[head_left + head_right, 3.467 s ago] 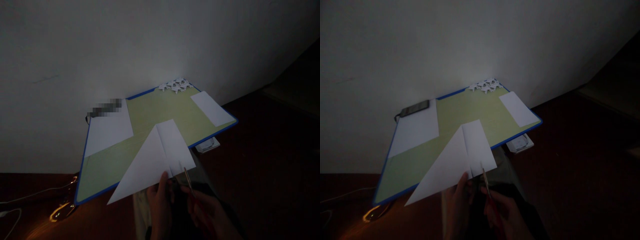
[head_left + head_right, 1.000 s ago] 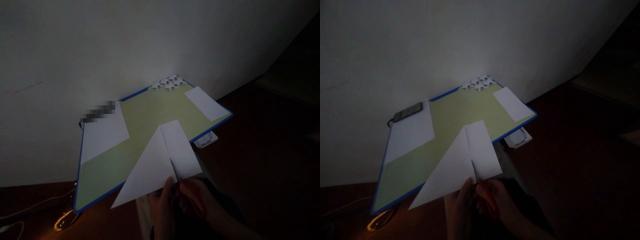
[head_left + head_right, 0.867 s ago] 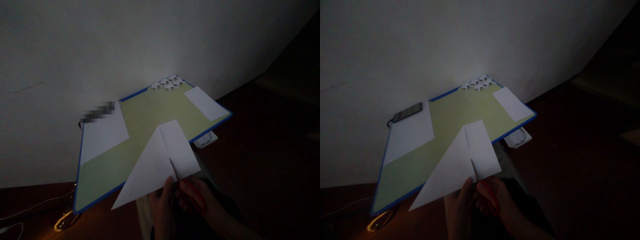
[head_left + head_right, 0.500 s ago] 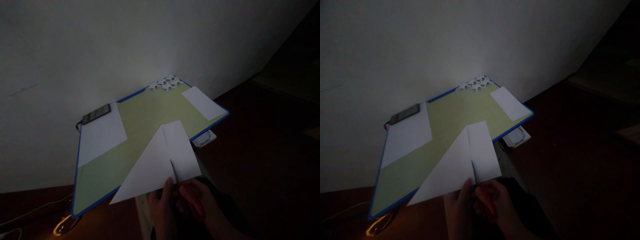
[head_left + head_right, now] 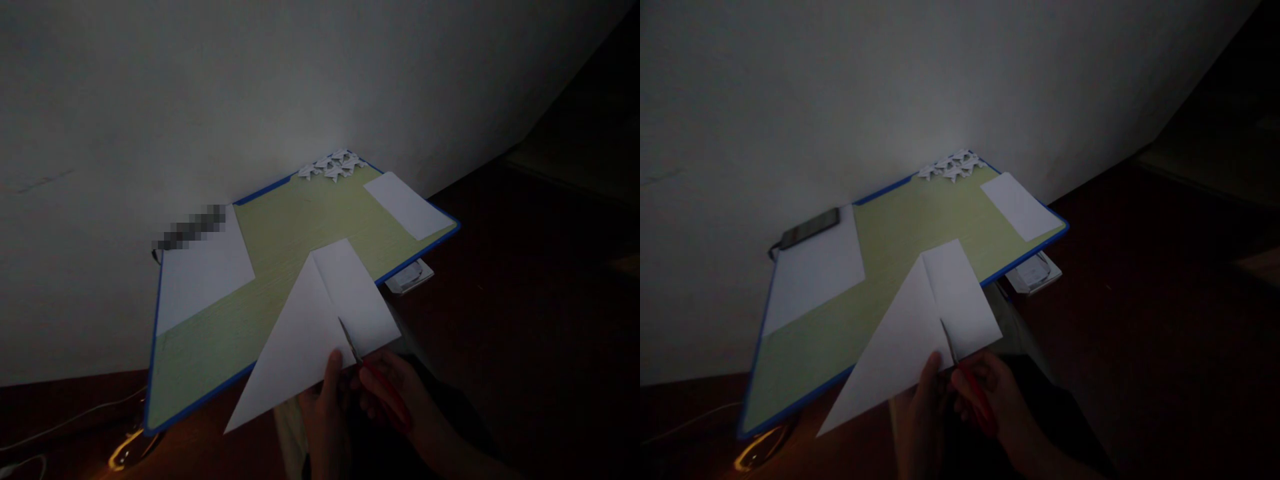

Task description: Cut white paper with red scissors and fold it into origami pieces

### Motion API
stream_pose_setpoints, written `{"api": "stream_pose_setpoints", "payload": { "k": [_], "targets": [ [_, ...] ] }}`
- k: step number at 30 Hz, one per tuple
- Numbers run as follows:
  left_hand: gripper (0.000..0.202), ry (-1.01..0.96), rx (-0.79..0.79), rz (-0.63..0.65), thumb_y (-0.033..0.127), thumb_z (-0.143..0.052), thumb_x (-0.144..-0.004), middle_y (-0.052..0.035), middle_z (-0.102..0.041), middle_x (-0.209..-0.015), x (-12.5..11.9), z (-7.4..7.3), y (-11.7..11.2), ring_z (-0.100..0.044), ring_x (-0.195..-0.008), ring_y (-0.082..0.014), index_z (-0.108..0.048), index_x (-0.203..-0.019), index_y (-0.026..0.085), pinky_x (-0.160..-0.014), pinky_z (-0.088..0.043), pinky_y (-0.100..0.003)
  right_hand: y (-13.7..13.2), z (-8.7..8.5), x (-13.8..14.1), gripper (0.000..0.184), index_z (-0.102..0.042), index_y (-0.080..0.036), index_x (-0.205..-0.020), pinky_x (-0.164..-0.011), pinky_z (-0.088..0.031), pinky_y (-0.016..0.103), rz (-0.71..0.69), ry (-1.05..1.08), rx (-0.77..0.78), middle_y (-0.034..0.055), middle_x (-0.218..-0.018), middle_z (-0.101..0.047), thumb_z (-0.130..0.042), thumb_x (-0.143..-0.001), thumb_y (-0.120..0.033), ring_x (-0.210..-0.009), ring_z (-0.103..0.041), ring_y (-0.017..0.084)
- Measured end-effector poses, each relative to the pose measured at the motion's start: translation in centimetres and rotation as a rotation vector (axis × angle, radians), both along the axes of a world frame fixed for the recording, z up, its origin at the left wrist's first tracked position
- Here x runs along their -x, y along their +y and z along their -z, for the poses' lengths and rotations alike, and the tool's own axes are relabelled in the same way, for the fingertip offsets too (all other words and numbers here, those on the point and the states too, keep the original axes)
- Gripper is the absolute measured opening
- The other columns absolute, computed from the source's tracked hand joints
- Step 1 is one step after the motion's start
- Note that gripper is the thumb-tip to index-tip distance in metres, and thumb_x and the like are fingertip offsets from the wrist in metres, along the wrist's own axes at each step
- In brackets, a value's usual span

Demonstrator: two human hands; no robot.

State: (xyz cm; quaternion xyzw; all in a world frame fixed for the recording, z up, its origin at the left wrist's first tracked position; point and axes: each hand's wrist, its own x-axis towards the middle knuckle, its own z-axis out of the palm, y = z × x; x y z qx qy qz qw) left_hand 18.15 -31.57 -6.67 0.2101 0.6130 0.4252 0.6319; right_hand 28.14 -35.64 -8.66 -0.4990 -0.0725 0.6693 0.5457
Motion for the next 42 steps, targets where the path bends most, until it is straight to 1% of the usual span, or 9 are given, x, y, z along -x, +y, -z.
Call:
{"api": "stream_pose_setpoints", "payload": {
  "k": [3,7,11,14,20,25,33,37,42],
  "targets": [
    [0.047,0.037,0.015,-0.001,0.053,-0.089,-0.065,0.0031,-0.053,-0.049,0.0,0.1,0.0,-0.049,-0.039,-0.0121,-0.061,-0.07,0.016,-0.037,-0.041,-0.023,0.1,-0.1,0.1,0.058,-0.064,-0.016,-0.083,-0.05,-0.047,0.022,-0.013,-0.014,-0.006,0.002,-0.072,-0.072,-0.094,-0.059,-0.06,-0.055,-0.061,0.011],
    [0.05,0.062,0.013,-0.003,0.056,-0.089,-0.064,0.0042,-0.048,-0.046,0.0,-0.7,0.1,-0.046,-0.037,-0.0113,-0.055,-0.061,0.018,-0.035,-0.037,-0.022,-0.1,0.3,0.1,0.054,-0.065,-0.017,-0.086,-0.053,-0.047,0.022,-0.005,-0.018,-0.038,0.0018,-0.078,-0.072,-0.093,-0.065,-0.058,-0.059,-0.061,0.011],
    [0.044,0.081,0.021,0.073,0.052,-0.089,-0.065,0.0008,-0.055,-0.048,0.2,-1.5,0.1,-0.054,-0.041,-0.0149,-0.064,-0.067,0.017,-0.037,-0.041,-0.023,-0.2,0.4,0.1,0.052,-0.064,-0.018,-0.085,-0.051,-0.045,0.022,-0.019,-0.031,-0.044,0.0004,-0.074,-0.069,-0.091,-0.067,-0.058,-0.057,-0.06,0.011],
    [0.044,0.089,0.003,0.059,0.054,-0.088,-0.065,0.0011,-0.054,-0.047,0.3,-1.2,0.1,-0.056,-0.043,-0.0162,-0.064,-0.065,0.017,-0.04,-0.045,-0.025,-0.1,0.3,0.0,0.053,-0.063,-0.018,-0.083,-0.051,-0.045,0.022,-0.037,-0.039,-0.051,-0.0002,-0.071,-0.067,-0.09,-0.067,-0.061,-0.057,-0.059,0.011],
    [0.05,0.095,0.036,0.026,0.055,-0.09,-0.063,0.0012,-0.053,-0.046,0.1,-0.3,-0.2,-0.049,-0.04,-0.0127,-0.059,-0.059,0.017,-0.038,-0.041,-0.024,-0.2,0.4,0.2,0.047,-0.065,-0.017,-0.091,-0.053,-0.046,0.021,-0.018,-0.011,-0.058,0.0002,-0.076,-0.07,-0.088,-0.075,-0.054,-0.059,-0.061,0.01],
    [0.049,0.049,0.033,0.008,0.057,-0.088,-0.065,0.0002,-0.057,-0.05,-0.2,-0.3,-0.4,-0.05,-0.039,-0.0122,-0.063,-0.067,0.015,-0.036,-0.038,-0.022,0.1,0.2,0.3,0.054,-0.063,-0.016,-0.085,-0.051,-0.045,0.021,-0.029,-0.008,-0.051,-0.0008,-0.069,-0.067,-0.089,-0.068,-0.06,-0.055,-0.059,0.01],
    [0.049,0.102,-0.005,0.034,0.057,-0.088,-0.066,0.0009,-0.058,-0.05,0.3,0.2,-0.6,-0.052,-0.039,-0.0136,-0.062,-0.067,0.016,-0.037,-0.042,-0.024,0.2,-0.3,0.5,0.056,-0.064,-0.016,-0.085,-0.05,-0.044,0.021,-0.01,0.002,-0.034,-0.0008,-0.068,-0.066,-0.09,-0.067,-0.062,-0.054,-0.057,0.01],
    [0.051,0.11,0.03,0.032,0.057,-0.088,-0.065,0.0013,-0.054,-0.046,0.4,0.1,-0.6,-0.052,-0.039,-0.0136,-0.058,-0.059,0.017,-0.038,-0.042,-0.024,0.5,-0.6,0.5,0.062,-0.063,-0.016,-0.082,-0.048,-0.042,0.02,0.006,0.026,-0.017,-0.002,-0.064,-0.064,-0.093,-0.058,-0.065,-0.052,-0.055,0.009],
    [0.048,0.161,-0.007,0.025,0.054,-0.087,-0.068,0.0012,-0.054,-0.046,0.4,0.1,-0.5,-0.052,-0.041,-0.014,-0.059,-0.057,0.017,-0.04,-0.043,-0.024,0.5,-0.3,0.5,0.061,-0.064,-0.016,-0.081,-0.045,-0.039,0.019,0.018,0.034,-0.042,-0.003,-0.061,-0.063,-0.093,-0.058,-0.065,-0.048,-0.053,0.008]
  ]
}}
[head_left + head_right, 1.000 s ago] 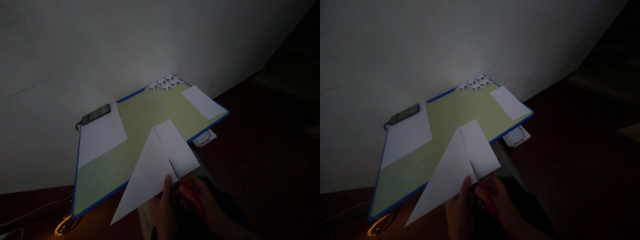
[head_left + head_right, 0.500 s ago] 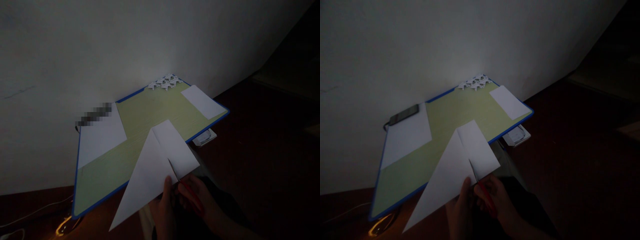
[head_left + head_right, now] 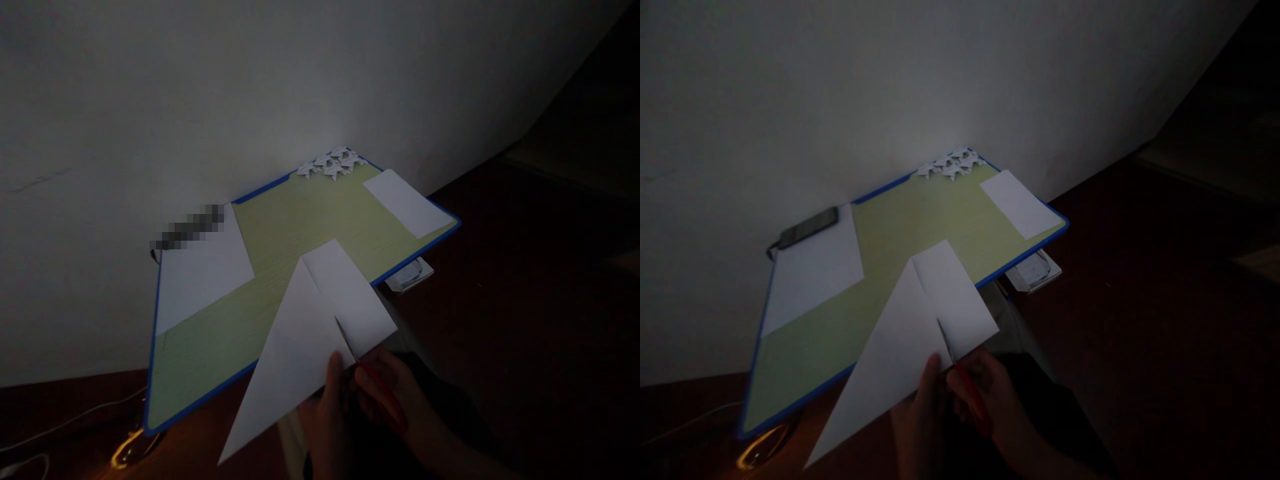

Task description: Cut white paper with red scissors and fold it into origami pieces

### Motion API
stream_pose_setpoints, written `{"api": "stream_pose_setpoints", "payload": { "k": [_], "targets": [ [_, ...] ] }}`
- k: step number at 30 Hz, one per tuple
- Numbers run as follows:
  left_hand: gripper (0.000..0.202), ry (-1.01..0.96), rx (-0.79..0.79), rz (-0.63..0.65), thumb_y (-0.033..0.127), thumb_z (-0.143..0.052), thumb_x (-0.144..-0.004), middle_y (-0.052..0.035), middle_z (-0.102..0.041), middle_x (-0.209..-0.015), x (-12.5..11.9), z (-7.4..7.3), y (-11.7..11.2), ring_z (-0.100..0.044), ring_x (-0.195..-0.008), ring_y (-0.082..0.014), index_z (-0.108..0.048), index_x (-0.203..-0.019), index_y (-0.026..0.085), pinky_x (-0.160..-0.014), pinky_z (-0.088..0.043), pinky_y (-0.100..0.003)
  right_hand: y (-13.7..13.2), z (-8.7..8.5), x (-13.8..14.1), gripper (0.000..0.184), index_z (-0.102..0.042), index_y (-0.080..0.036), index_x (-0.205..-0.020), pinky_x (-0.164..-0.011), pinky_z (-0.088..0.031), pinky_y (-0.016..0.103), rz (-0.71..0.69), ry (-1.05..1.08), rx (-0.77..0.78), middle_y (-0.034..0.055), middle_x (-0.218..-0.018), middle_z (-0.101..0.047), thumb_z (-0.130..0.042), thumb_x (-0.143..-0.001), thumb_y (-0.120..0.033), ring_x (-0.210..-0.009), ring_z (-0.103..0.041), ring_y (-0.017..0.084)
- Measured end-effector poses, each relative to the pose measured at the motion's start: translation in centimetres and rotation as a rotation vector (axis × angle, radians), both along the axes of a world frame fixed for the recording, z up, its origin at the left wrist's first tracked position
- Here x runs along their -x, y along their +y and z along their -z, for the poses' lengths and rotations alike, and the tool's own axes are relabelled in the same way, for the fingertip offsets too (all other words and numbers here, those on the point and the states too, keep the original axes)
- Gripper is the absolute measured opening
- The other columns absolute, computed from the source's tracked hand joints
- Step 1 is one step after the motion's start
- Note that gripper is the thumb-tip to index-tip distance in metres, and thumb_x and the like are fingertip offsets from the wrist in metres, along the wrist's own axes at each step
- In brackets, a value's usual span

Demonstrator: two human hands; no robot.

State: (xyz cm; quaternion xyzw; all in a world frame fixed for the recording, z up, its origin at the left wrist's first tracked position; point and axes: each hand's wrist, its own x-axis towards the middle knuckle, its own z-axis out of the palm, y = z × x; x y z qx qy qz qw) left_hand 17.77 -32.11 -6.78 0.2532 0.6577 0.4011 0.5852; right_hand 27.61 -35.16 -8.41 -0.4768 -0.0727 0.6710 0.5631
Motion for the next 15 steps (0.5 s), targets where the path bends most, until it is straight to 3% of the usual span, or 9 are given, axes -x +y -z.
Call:
{"api": "stream_pose_setpoints", "payload": {
  "k": [10,15],
  "targets": [
    [0.042,0.028,-0.024,-0.004,0.051,-0.088,-0.068,-0.0033,-0.064,-0.053,0.0,-0.2,0.3,-0.068,-0.057,-0.0222,-0.073,-0.075,0.013,-0.049,-0.052,-0.026,-0.3,0.7,0.5,0.053,-0.063,-0.016,-0.08,-0.045,-0.04,0.019,0.013,-0.003,-0.018,-0.0027,-0.063,-0.065,-0.091,-0.067,-0.06,-0.048,-0.054,0.008],
    [0.042,0.049,-0.027,0.016,0.052,-0.089,-0.065,-0.002,-0.06,-0.048,0.4,0.0,0.4,-0.067,-0.056,-0.0225,-0.072,-0.071,0.014,-0.048,-0.051,-0.027,-0.4,1.1,0.6,0.05,-0.064,-0.016,-0.082,-0.045,-0.037,0.018,0.016,0.001,-0.033,-0.0026,-0.064,-0.065,-0.089,-0.071,-0.058,-0.048,-0.053,0.007]
  ]
}}
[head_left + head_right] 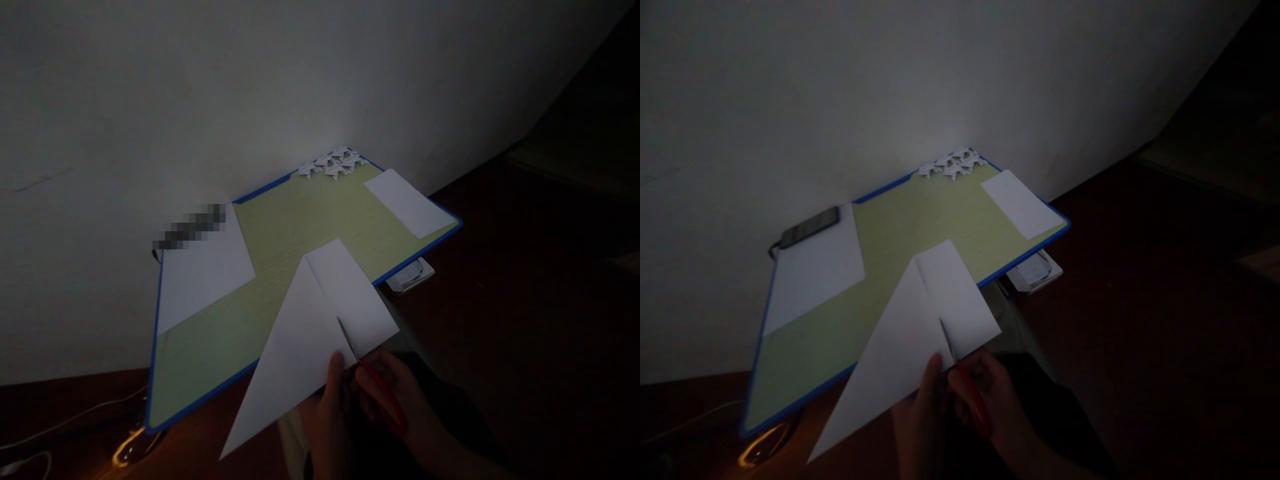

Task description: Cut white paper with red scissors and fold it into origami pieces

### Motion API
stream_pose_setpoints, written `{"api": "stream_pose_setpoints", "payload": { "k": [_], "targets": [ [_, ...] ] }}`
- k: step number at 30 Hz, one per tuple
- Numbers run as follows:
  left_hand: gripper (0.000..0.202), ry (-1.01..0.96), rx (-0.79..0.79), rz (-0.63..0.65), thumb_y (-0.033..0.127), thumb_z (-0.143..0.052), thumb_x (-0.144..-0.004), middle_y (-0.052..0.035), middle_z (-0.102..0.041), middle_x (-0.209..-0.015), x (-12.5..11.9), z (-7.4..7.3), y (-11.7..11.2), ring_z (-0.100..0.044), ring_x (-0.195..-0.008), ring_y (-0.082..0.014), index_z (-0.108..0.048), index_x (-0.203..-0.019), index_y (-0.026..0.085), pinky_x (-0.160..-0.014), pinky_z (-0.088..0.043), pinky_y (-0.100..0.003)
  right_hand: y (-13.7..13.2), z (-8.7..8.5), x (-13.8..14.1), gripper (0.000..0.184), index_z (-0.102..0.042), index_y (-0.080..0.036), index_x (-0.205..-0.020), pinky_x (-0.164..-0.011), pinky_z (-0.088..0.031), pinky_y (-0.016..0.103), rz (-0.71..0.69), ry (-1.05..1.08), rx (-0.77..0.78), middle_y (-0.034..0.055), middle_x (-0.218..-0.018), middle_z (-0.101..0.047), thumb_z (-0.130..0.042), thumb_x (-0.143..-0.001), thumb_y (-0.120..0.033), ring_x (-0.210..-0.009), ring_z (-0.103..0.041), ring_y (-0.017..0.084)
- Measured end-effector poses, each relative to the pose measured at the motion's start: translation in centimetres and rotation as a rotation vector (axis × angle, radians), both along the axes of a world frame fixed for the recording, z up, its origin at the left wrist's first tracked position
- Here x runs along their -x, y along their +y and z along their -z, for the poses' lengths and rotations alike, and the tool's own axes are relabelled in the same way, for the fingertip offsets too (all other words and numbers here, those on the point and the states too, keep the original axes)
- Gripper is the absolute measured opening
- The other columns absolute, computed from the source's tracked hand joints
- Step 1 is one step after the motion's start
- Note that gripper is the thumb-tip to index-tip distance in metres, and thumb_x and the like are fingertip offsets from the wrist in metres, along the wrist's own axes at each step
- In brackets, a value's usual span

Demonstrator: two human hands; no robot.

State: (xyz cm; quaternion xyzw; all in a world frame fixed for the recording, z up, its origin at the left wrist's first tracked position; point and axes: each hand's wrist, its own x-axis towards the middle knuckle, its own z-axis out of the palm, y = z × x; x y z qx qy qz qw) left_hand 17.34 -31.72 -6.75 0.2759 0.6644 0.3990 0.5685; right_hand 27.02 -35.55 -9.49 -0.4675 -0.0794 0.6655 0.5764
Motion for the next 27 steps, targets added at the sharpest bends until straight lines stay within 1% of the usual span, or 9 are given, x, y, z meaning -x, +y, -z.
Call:
{"api": "stream_pose_setpoints", "payload": {
  "k": [4,7,11,15,17,19,23,25,27],
  "targets": [
    [0.04,0.033,0.004,0.016,0.05,-0.09,-0.064,-0.002,-0.058,-0.046,0.4,0.0,0.1,-0.066,-0.056,-0.023,-0.07,-0.064,0.015,-0.048,-0.05,-0.027,0.2,-0.3,-0.1,0.056,-0.063,-0.017,-0.077,-0.043,-0.035,0.019,0.009,0.007,0.025,-0.0038,-0.061,-0.062,-0.09,-0.064,-0.064,-0.046,-0.051,0.007],
    [0.041,0.044,0.018,0.017,0.051,-0.088,-0.067,-0.0013,-0.056,-0.044,0.4,0.2,0.0,-0.064,-0.053,-0.0216,-0.067,-0.06,0.017,-0.046,-0.048,-0.026,0.3,-0.6,-0.2,0.056,-0.062,-0.017,-0.078,-0.043,-0.034,0.019,0.015,0.013,0.023,-0.0039,-0.062,-0.062,-0.089,-0.064,-0.065,-0.045,-0.05,0.007],
    [0.043,0.039,0.028,0.02,0.053,-0.085,-0.07,0.0006,-0.054,-0.045,0.3,0.4,-0.2,-0.055,-0.045,-0.0163,-0.062,-0.06,0.018,-0.043,-0.043,-0.025,0.3,-0.8,-0.2,0.057,-0.062,-0.018,-0.077,-0.041,-0.032,0.019,-0.008,0.013,0.033,-0.0041,-0.059,-0.061,-0.089,-0.063,-0.066,-0.043,-0.048,0.007],
    [0.051,0.018,0.028,-0.005,0.06,-0.08,-0.073,0.0023,-0.051,-0.046,0.0,0.0,-0.2,-0.046,-0.04,-0.0116,-0.054,-0.059,0.019,-0.041,-0.04,-0.023,0.2,-0.6,0.0,0.058,-0.062,-0.017,-0.078,-0.042,-0.034,0.019,-0.006,0.023,0.026,-0.0017,-0.063,-0.066,-0.089,-0.063,-0.065,-0.044,-0.052,0.007],
    [0.051,0.006,0.048,-0.003,0.062,-0.08,-0.072,0.0028,-0.049,-0.045,-0.4,-0.4,0.0,-0.045,-0.039,-0.0115,-0.055,-0.061,0.019,-0.04,-0.04,-0.023,0.2,-0.6,0.1,0.056,-0.062,-0.017,-0.078,-0.043,-0.035,0.019,0.008,0.029,0.013,-0.0015,-0.066,-0.067,-0.089,-0.064,-0.064,-0.045,-0.052,0.007],
    [0.049,-0.012,0.045,-0.023,0.061,-0.082,-0.07,0.0027,-0.051,-0.045,-0.9,-0.8,0.2,-0.047,-0.037,-0.0125,-0.058,-0.066,0.018,-0.037,-0.04,-0.024,0.2,-0.6,0.1,0.055,-0.062,-0.017,-0.078,-0.043,-0.035,0.019,0.019,0.022,0.017,-0.0025,-0.065,-0.066,-0.09,-0.065,-0.061,-0.045,-0.052,0.007],
    [0.045,-0.034,-0.014,-0.08,0.058,-0.083,-0.07,0.0023,-0.053,-0.045,-1.7,-1.0,0.6,-0.051,-0.037,-0.014,-0.064,-0.072,0.017,-0.036,-0.04,-0.024,0.3,-0.9,0.1,0.056,-0.062,-0.017,-0.078,-0.043,-0.037,0.019,0.03,0.002,0.05,-0.0027,-0.065,-0.065,-0.092,-0.062,-0.061,-0.046,-0.053,0.007],
    [0.043,-0.032,-0.014,-0.058,0.056,-0.083,-0.07,0.0029,-0.052,-0.044,-1.8,-1.1,0.6,-0.051,-0.036,-0.0139,-0.065,-0.073,0.017,-0.036,-0.041,-0.023,0.3,-0.8,0.1,0.059,-0.062,-0.017,-0.077,-0.042,-0.037,0.019,0.035,0.009,0.057,-0.0026,-0.063,-0.065,-0.092,-0.059,-0.065,-0.045,-0.053,0.008],
    [0.042,-0.052,0.016,-0.018,0.056,-0.082,-0.071,0.003,-0.051,-0.043,-1.8,-1.3,0.6,-0.05,-0.035,-0.0137,-0.063,-0.068,0.018,-0.036,-0.04,-0.023,0.3,-0.8,0.2,0.062,-0.061,-0.017,-0.075,-0.042,-0.037,0.019,0.038,0.019,0.062,-0.0027,-0.061,-0.064,-0.091,-0.056,-0.068,-0.044,-0.053,0.008]
  ]
}}
